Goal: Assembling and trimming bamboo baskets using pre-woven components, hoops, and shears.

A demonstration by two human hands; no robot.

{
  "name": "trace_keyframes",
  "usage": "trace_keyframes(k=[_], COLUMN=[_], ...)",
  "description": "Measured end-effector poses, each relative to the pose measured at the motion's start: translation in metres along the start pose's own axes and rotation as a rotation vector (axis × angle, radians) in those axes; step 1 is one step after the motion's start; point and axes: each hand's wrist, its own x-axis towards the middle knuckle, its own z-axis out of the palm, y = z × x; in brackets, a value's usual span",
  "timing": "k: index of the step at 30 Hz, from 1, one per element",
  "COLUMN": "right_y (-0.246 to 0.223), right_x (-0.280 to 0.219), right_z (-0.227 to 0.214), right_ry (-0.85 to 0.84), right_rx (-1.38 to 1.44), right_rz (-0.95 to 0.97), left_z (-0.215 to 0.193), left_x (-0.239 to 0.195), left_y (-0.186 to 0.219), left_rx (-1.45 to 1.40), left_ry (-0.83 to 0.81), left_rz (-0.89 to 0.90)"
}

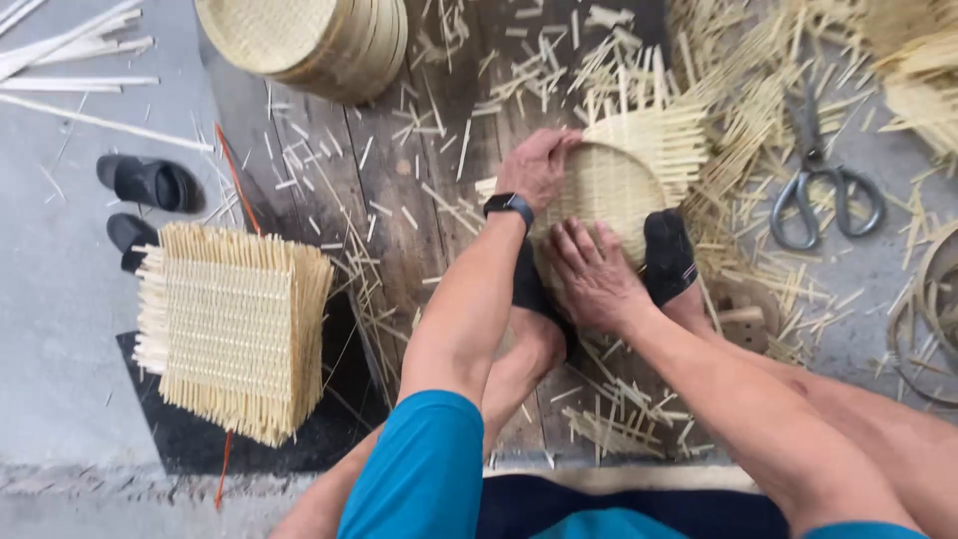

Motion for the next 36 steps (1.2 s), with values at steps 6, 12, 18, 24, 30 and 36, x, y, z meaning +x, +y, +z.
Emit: trace_keyframes(k=[6, 12, 18, 24, 30, 36], right_y=[0.108, 0.138, 0.144, 0.138, 0.101, 0.087], right_x=[0.055, 0.07, 0.072, 0.096, 0.158, 0.162], right_z=[0.01, 0.057, 0.055, 0.081, 0.024, -0.009], right_ry=[0.245, 0.112, -0.183, 0.27, -0.738, -0.75], right_rx=[0.544, 0.895, 1.18, 0.759, 0.46, 0.399], right_rz=[0.138, 0.482, 0.919, 0.425, 0.484, 0.5], left_z=[0.005, 0.004, 0.005, 0.004, 0.015, 0.015], left_x=[0.0, 0.018, 0.026, 0.02, -0.032, -0.045], left_y=[0.0, -0.002, -0.007, -0.02, -0.045, -0.058], left_rx=[0.04, -0.001, -0.184, -0.292, -0.053, -0.336], left_ry=[-0.017, -0.114, -0.135, 0.014, 0.281, 0.148], left_rz=[-0.034, -0.307, -0.488, -0.45, -0.532, -0.751])
